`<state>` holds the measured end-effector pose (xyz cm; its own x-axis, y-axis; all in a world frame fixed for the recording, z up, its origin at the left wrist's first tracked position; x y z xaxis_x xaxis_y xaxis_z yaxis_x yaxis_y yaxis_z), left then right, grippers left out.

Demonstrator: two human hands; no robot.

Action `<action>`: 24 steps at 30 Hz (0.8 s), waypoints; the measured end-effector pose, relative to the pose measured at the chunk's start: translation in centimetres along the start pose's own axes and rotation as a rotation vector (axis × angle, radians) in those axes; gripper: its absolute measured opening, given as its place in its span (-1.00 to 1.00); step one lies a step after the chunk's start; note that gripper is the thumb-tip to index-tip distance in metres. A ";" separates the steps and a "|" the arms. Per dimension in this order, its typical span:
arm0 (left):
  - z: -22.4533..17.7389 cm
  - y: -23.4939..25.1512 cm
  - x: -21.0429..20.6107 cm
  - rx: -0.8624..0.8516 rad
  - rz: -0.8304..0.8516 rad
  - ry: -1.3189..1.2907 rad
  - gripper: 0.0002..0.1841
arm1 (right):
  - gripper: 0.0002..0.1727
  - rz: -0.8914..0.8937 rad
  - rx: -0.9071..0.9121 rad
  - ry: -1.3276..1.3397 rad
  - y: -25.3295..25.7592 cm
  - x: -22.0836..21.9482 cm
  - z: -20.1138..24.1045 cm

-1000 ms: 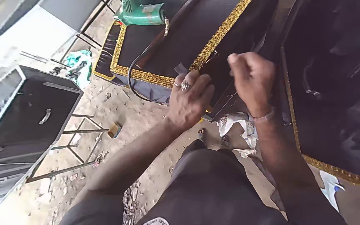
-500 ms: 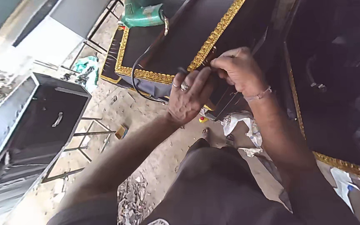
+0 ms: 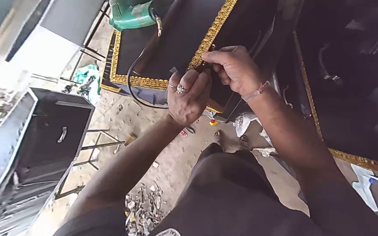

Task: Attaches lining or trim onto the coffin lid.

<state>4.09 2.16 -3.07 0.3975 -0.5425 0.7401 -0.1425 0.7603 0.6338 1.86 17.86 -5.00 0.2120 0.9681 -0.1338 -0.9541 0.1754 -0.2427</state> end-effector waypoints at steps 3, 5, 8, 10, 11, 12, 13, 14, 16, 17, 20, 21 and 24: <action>-0.1 0.0 -0.1 -0.002 0.022 0.037 -0.79 | -0.80 0.022 -0.038 -0.053 -0.1 0.6 0.7; -0.1 -0.1 -0.2 -0.010 0.036 0.035 -0.80 | -0.77 -0.013 -0.019 -0.128 -0.1 1.0 1.5; -0.1 -0.4 -0.3 -0.019 0.039 0.016 -0.80 | -0.66 0.003 -0.013 -0.236 0.1 0.8 1.8; -0.1 -0.4 -0.3 -0.018 0.028 0.017 -0.80 | -0.67 0.021 -0.010 -0.230 0.4 0.5 1.1; 0.0 -0.4 -0.3 -0.022 0.018 0.017 -0.81 | -0.70 0.026 -0.005 -0.179 0.6 0.3 0.7; 0.0 -0.5 -0.3 -0.028 0.010 0.015 -0.81 | -0.74 0.033 0.000 -0.112 0.6 0.2 0.4; 0.1 -0.5 -0.3 -0.034 -0.002 0.010 -0.82 | -0.77 0.041 -0.011 -0.049 0.5 0.1 0.1; 0.1 -0.6 -0.3 -0.041 -0.013 0.004 -0.82 | -0.79 0.040 -0.036 0.006 0.4 -0.1 -0.1; 0.0 -0.6 -0.2 -0.050 -0.022 -0.002 -0.84 | -0.81 0.033 -0.105 0.069 0.0 -0.4 -0.4; 0.0 -0.6 -0.2 -0.053 -0.021 -0.005 -0.84 | -0.81 0.048 -0.136 0.083 -0.3 -0.6 -0.3; 0.1 -0.5 -0.4 -0.060 -0.022 -0.005 -0.84 | -0.78 0.134 -0.178 0.160 -0.7 -0.5 0.3; 0.1 -0.6 -0.4 -0.065 -0.022 -0.005 -0.84 | -0.76 0.180 -0.181 0.176 -0.7 -0.4 0.3; 0.4 -0.4 -0.2 -0.024 -0.011 -0.079 -0.89 | -0.78 0.220 -0.123 0.053 -0.3 1.1 -0.4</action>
<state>3.74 1.82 -3.38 0.3264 -0.5763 0.7492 -0.1167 0.7620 0.6369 2.42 18.78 -5.45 0.0159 0.9692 -0.2458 -0.9462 -0.0649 -0.3169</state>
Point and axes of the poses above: each hand's wrist, its own y-axis towards the middle knuckle, its own x-axis out of the back of the hand, z = x × y, the point moved 5 cm from there along y, towards the middle knuckle, and after that the axes turned 15 degrees about -y, right-handed, at the moved point
